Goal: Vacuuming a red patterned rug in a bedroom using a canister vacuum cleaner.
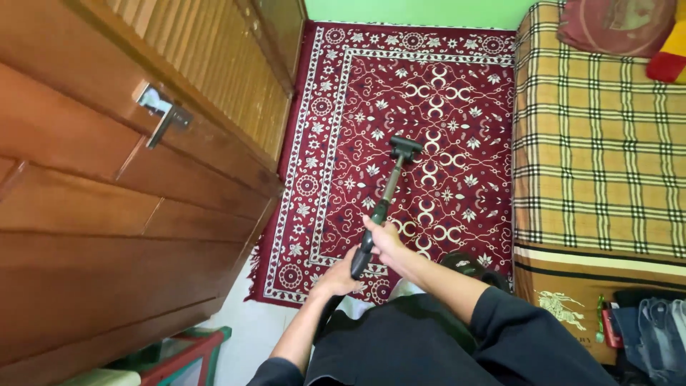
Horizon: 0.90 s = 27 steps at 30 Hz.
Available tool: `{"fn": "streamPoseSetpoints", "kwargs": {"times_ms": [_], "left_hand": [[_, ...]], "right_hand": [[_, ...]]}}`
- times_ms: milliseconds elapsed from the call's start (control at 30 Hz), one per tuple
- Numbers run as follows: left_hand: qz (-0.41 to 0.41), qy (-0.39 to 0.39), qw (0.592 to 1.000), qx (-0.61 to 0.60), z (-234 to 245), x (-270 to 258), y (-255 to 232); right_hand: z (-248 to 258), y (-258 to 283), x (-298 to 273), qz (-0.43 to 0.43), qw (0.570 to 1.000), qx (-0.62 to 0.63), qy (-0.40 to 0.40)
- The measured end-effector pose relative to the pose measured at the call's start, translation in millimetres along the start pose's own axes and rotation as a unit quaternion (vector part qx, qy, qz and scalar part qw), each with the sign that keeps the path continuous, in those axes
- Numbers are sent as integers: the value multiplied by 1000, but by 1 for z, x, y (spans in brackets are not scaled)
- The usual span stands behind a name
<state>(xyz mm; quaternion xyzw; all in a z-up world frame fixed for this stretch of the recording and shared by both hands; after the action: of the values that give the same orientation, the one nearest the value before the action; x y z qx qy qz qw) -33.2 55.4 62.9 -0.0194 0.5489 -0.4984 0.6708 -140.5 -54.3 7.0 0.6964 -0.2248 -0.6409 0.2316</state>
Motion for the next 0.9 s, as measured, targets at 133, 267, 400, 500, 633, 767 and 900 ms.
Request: {"fn": "streamPoseSetpoints", "kwargs": {"times_ms": [133,267,400,500,633,767,900], "left_hand": [[-9,-46,999,-18,-12,42,-33],[-30,-23,999,-2,-17,75,-54],[-46,12,999,11,-41,119,-28],[-46,30,998,25,-52,134,-3],[-17,67,995,69,-68,131,33],[-12,86,996,3,-59,92,41],[-26,128,991,-28,-62,59,63]], "right_hand": [[28,34,37,25,999,-22,-11],[64,44,93,19,999,-44,-20],[86,61,88,24,995,-92,-27],[87,68,69,13,993,-113,-21],[86,59,54,-17,993,-117,-7],[88,42,54,-20,992,-124,-10],[74,38,3,-29,993,-113,1]]}}
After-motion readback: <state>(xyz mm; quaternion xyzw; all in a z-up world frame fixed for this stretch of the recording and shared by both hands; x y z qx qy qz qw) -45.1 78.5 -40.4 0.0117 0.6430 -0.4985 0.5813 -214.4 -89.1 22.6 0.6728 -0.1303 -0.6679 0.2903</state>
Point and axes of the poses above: each hand's wrist, its own x-axis towards the middle knuckle, its own z-axis out of the back of the hand, y = z × x, the point moved 5 cm from there along x, towards the middle knuckle, and after that the axes turned 1 degree about -y, right-handed, at the moved point
